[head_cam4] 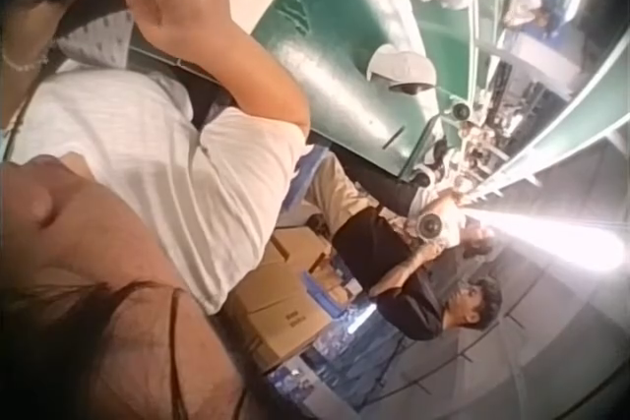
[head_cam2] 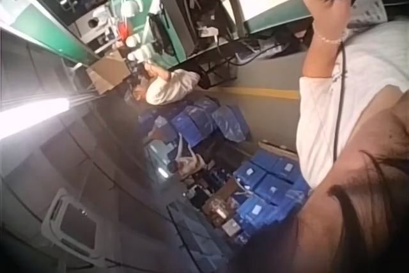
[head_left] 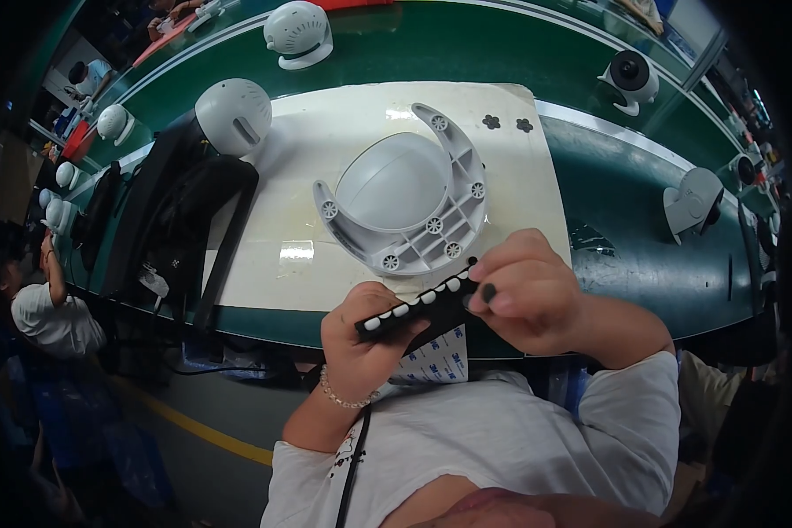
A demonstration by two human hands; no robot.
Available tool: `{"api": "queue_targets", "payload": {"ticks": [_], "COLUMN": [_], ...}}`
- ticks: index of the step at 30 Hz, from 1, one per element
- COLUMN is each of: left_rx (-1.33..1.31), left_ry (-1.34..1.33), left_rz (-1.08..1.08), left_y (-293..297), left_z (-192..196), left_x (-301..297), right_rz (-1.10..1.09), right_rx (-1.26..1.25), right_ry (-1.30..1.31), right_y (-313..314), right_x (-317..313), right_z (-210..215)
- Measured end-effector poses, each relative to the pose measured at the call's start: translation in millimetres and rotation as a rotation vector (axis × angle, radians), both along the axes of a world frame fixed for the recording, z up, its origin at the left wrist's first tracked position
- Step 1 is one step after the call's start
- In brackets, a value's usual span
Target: Assemble camera housing units by inserting small black components into the base.
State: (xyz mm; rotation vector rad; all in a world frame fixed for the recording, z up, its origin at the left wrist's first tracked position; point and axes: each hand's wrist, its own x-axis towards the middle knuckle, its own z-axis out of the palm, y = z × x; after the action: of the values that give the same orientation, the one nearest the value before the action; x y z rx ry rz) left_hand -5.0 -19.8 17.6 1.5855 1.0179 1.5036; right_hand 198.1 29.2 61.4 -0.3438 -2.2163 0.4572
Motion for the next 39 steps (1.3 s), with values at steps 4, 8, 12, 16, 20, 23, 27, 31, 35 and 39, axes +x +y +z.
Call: {"api": "queue_targets", "payload": {"ticks": [4,8,12,16,20,23,27,31,35,39], "left_rx": [0.002,0.069,0.009,0.024,0.074,0.068,0.094,0.317,0.373,0.344], "left_ry": [-0.038,0.014,-0.03,-0.011,0.005,0.078,0.102,0.216,0.334,0.43], "left_rz": [0.015,-0.005,-0.04,-0.013,0.03,0.009,0.047,0.21,0.3,0.284], "left_y": [0.5,0.4,-0.4,-0.5,-0.2,-1.8,-1.0,-0.4,9.8,13.5], "left_z": [-0.8,-3.9,-3.2,-2.4,-2.2,-5.4,-6.2,-8.8,-6.9,-6.8], "left_x": [-0.2,-2.3,-1.3,-1.3,0.0,-2.9,-7.2,-4.7,-5.6,-3.6], "right_rz": [0.048,0.019,0.072,0.013,-0.021,0.085,0.085,-0.026,-0.066,-0.19], "right_rx": [-0.143,-0.143,-0.022,-0.163,-0.076,0.125,-0.185,-0.234,-0.457,-0.194], "right_ry": [0.224,0.098,0.073,0.279,0.285,0.199,0.193,0.205,0.247,0.164], "right_y": [-3.2,-2.9,-1.9,-4.8,-4.8,-2.8,-5.7,12.3,5.0,5.2], "right_x": [-5.9,-5.8,-4.3,-7.8,-7.9,-5.8,-5.1,-9.3,-17.7,-19.1], "right_z": [-3.9,-4.0,-10.7,-11.2,-11.1,-11.5,-3.1,5.6,2.8,-0.7]}}
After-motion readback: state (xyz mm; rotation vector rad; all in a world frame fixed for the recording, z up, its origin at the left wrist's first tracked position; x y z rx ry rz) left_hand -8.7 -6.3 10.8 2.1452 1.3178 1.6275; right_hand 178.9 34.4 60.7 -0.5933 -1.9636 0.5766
